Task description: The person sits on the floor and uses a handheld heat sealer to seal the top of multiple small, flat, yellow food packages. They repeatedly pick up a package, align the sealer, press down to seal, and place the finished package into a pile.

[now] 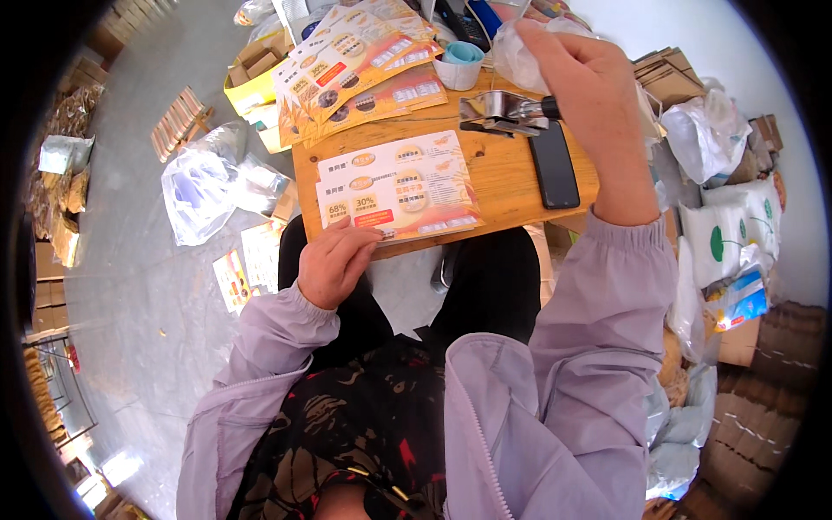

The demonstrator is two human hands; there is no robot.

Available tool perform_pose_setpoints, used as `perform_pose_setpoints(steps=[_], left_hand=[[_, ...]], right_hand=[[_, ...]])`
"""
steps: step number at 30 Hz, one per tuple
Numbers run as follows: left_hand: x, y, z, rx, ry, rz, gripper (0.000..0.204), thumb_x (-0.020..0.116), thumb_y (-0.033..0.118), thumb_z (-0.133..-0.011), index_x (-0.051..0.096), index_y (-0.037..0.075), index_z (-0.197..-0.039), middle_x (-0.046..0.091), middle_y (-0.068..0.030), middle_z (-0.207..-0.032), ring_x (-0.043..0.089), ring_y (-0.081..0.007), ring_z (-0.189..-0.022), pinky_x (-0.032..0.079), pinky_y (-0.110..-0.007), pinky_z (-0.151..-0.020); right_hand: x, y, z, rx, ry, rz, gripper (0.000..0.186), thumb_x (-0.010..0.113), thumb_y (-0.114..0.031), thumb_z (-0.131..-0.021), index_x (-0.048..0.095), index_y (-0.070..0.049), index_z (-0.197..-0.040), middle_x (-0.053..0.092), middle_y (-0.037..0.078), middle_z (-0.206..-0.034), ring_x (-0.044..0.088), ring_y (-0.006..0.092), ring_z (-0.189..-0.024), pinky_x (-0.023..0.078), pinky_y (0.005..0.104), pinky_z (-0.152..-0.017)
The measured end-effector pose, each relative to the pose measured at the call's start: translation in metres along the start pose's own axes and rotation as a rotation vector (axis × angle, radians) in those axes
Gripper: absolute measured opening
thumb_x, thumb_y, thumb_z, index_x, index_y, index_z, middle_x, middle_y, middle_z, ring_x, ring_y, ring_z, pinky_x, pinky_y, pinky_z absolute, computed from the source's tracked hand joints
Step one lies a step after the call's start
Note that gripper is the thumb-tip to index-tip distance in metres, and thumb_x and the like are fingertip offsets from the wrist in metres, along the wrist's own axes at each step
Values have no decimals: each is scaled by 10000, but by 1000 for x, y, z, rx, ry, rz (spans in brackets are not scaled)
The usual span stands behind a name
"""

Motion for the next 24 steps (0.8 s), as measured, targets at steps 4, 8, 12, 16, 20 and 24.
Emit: perform_pose_setpoints(steps=[4,8,12,16,20,24], left_hand=[[-4,7,1,-1,45,-53,156,708,57,-863,681,57,-1017,735,-74,-1030,704,-275,-976,534,-454,-981],[-16,16,-5,-70,-36,17,155,705,60,-879,685,42,-1031,733,-85,-1092,697,-273,-1040,510,-414,-1007],[-27,13,-2,-268,57,209,205,648,24,-920,699,72,-1113,731,-76,-1114,681,-248,-1110,460,-470,-1052],[-64,12,-38,-338,377,210,189,655,-39,-924,723,3,-1096,740,-103,-1075,670,-128,-1030,504,-271,-923],[-93,-17,-109,-95,670,61,181,694,-31,-911,728,-18,-1089,763,-99,-1015,699,-121,-929,539,-280,-869],[-85,-73,-165,169,687,-102,201,712,68,-910,742,108,-1105,760,-52,-1063,685,-261,-1110,458,-445,-1043]], right_hand=[[-15,16,0,80,14,83,493,679,-387,-950,484,-94,-605,372,-86,-592,319,25,-574,233,247,-530],[-19,31,5,97,-32,62,509,666,-421,-945,520,-32,-650,396,-65,-587,354,42,-592,278,264,-538],[-18,43,8,126,-25,40,497,673,-338,-969,464,-114,-578,388,-86,-582,323,16,-549,239,237,-508],[-22,50,14,145,-6,4,502,673,-342,-967,459,-83,-594,377,-82,-579,317,26,-557,237,251,-505],[-19,57,17,156,-21,6,535,677,-364,-957,453,-17,-618,357,-75,-568,314,42,-577,241,278,-512],[-15,59,19,137,-30,-4,520,670,-343,-963,448,-23,-619,354,-72,-565,310,44,-574,247,282,-508]])
Point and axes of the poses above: each hand's wrist, its own z-axis away from the middle knuckle, its own x-axis out of the palm, y = z × x, the point moved 3 cm from there along -z, towards the middle knuckle
